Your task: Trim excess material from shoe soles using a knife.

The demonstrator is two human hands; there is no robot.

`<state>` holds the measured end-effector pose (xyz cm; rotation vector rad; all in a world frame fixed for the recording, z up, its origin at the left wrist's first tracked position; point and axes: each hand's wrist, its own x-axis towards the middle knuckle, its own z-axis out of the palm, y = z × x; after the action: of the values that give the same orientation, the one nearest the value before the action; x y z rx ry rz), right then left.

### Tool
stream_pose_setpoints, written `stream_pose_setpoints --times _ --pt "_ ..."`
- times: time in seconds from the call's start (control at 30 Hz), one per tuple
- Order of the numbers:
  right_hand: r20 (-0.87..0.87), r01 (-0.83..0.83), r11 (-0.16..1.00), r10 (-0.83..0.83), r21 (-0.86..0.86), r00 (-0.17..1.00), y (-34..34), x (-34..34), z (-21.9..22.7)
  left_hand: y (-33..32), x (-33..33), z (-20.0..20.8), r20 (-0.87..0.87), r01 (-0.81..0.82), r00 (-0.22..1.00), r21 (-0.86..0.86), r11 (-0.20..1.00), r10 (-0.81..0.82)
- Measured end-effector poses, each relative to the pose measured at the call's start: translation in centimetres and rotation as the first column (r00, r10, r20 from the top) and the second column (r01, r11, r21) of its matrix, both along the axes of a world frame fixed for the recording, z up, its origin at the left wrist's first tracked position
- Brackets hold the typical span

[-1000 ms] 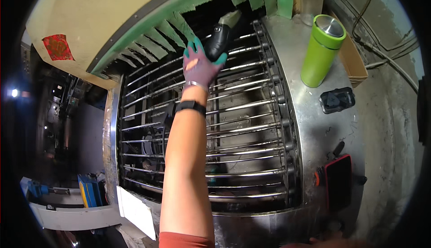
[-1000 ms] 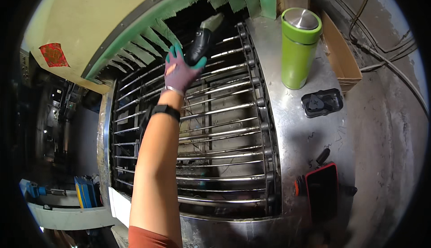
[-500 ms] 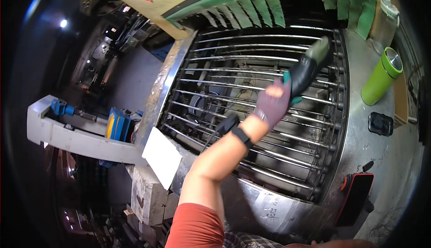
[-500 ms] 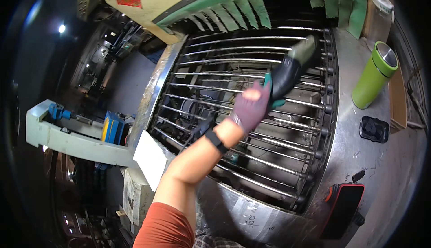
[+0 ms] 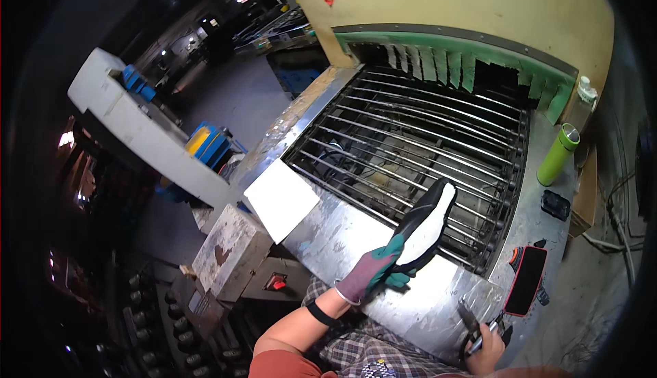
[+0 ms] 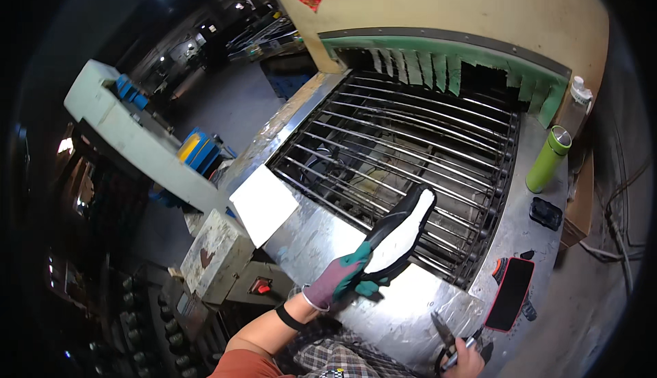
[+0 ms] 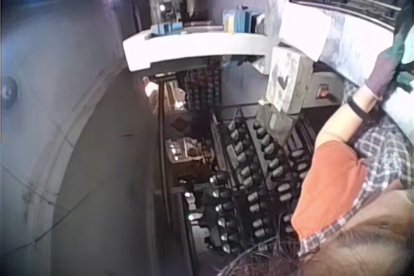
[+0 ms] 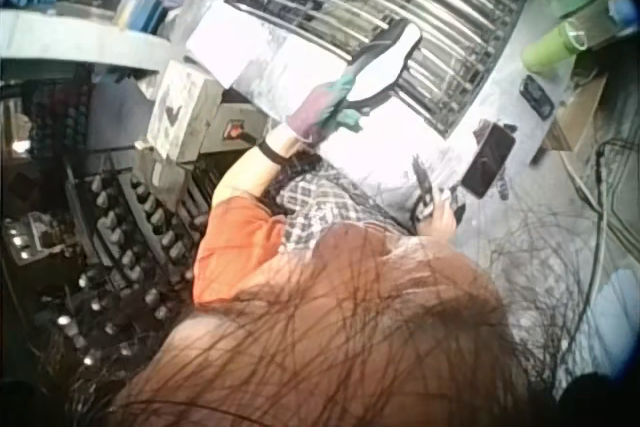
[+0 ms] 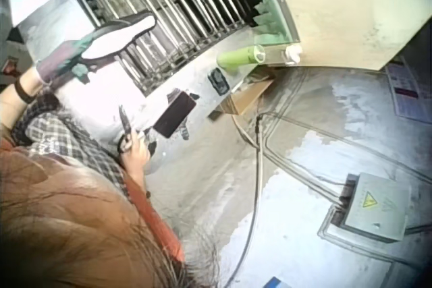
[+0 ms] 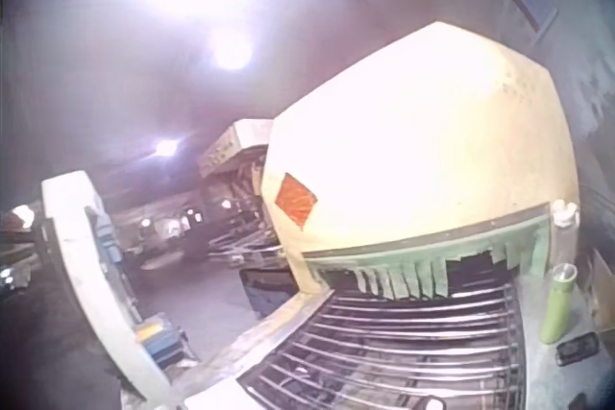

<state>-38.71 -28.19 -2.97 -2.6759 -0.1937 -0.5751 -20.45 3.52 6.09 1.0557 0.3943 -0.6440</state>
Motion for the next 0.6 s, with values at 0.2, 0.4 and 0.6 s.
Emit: stream_pose_setpoints --times 0.2,0.4,0.6 --pt "0.002 -0.008 0.991 0.008 0.133 1.000 0.7 0.4 0.7 3.7 -12.2 -2.2 0.296 -0.223 0.929 -0.031 0.974 0.222" --pt "-0.033 -0.169 0.953 0.183 0.253 0.983 2.8 0.6 3.5 7.7 -24.5 -0.5 0.187 -0.357 0.915 -0.037 0.933 0.358" --pt "-0.100 -0.555 0.609 0.720 0.566 0.687 12.5 -0.3 6.2 9.4 -34.7 -5.1 0.250 -0.453 0.856 -0.061 0.889 0.453"
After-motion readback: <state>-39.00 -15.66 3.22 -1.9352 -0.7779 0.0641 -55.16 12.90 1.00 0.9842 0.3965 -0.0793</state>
